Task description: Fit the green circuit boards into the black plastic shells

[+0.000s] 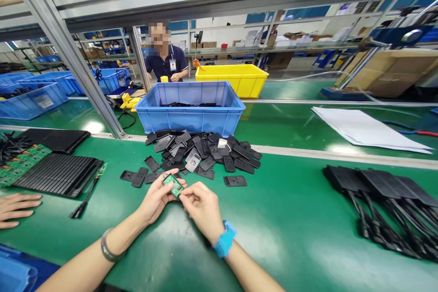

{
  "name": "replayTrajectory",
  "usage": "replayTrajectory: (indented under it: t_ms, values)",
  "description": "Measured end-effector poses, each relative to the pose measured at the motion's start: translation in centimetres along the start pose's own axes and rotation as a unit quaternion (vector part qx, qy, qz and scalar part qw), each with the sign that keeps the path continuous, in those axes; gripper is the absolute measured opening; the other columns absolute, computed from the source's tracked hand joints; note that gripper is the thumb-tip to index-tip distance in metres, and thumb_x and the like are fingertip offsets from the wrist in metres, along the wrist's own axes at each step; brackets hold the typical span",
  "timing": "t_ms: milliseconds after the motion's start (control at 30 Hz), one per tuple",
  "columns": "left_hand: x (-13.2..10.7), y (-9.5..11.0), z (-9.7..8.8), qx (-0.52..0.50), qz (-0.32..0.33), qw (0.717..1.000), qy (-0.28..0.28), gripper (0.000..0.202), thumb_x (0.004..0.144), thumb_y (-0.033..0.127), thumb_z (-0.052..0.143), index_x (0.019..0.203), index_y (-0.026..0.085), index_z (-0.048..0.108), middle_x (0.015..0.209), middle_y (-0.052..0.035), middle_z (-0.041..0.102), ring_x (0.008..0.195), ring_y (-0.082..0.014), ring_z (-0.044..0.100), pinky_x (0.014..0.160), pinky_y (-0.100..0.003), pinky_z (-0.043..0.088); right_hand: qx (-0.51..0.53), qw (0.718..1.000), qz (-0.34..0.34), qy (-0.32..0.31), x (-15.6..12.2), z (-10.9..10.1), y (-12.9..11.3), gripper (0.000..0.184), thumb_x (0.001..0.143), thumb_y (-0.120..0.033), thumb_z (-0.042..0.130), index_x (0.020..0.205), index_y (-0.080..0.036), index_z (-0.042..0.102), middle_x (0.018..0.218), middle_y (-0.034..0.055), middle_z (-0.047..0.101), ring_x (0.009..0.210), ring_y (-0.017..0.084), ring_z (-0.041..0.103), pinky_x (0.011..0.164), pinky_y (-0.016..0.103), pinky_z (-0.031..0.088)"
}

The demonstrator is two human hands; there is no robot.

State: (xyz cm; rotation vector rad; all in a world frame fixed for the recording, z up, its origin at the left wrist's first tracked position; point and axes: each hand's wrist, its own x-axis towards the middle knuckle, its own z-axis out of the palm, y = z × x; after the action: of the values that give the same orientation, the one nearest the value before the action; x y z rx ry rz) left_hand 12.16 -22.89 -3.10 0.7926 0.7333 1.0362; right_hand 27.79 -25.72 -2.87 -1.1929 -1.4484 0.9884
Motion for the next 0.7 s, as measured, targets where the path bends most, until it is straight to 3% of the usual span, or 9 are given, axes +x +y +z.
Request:
replayTrajectory:
  t_ms: [100,167,300,433,533,700]
  values:
    - [0.1,0.1,-0.2,0.012,0.003,1.0,-0.011,0.047,0.078,0.034,0.071,0.12,0.021,0.056,0.1,-0.0078,0.067,0.088,-0.0189,0.063,0.077,-0.032,0.05,0.104,0.985,0.133,-0.04,0.4,-0.8,-0.3,0.035,0.074,-0.049,0.071,0.079,-0.016,0.063,0.054,-0.0029,0.054,0.04,0.008,0.047,0.037,0.02,0.042]
    - [0.2,-0.1,-0.3,0.03,0.017,0.999,0.011,0.046,0.076,0.037,0.073,0.117,0.021,0.058,0.095,-0.0056,0.066,0.083,-0.0165,0.062,0.073,-0.028,0.05,0.116,0.982,0.146,-0.043,0.5,-1.3,-0.5,0.037,0.073,-0.05,0.072,0.08,-0.015,0.063,0.054,-0.0029,0.054,0.042,0.008,0.048,0.038,0.02,0.044]
    - [0.4,-0.3,-0.4,0.03,0.024,0.999,0.009,0.051,0.074,0.035,0.076,0.119,0.021,0.058,0.1,-0.0068,0.067,0.084,-0.0164,0.062,0.072,-0.026,0.049,0.035,0.999,0.012,0.015,0.3,-1.3,-0.9,0.028,0.079,-0.044,0.068,0.079,-0.016,0.068,0.073,0.0029,0.057,0.049,0.01,0.052,0.039,0.022,0.046]
    - [0.2,0.0,-0.1,-0.012,0.002,1.0,-0.02,0.054,0.074,0.031,0.076,0.122,0.02,0.055,0.109,-0.0118,0.067,0.098,-0.0227,0.063,0.084,-0.035,0.049,-0.101,0.983,-0.144,0.047,-0.1,-1.0,-1.2,0.014,0.086,-0.028,0.061,0.083,-0.019,0.071,0.074,0.0034,0.057,0.056,0.011,0.053,0.048,0.023,0.047]
    - [0.1,0.2,0.0,-0.019,-0.004,1.0,-0.024,0.054,0.075,0.029,0.075,0.124,0.02,0.054,0.112,-0.0129,0.067,0.103,-0.0251,0.063,0.087,-0.038,0.049,-0.137,0.973,-0.182,0.042,-0.2,-0.9,-1.1,0.013,0.088,-0.023,0.058,0.086,-0.019,0.07,0.075,0.0031,0.056,0.058,0.012,0.053,0.051,0.023,0.047]
    - [0.0,0.1,-0.1,-0.026,-0.005,0.999,-0.035,0.051,0.077,0.027,0.073,0.124,0.021,0.054,0.116,-0.0129,0.065,0.109,-0.0269,0.061,0.091,-0.041,0.048,-0.171,0.966,-0.19,0.033,-0.3,-0.7,-0.5,0.014,0.089,-0.023,0.055,0.087,-0.02,0.069,0.076,0.003,0.057,0.059,0.012,0.054,0.053,0.023,0.048]
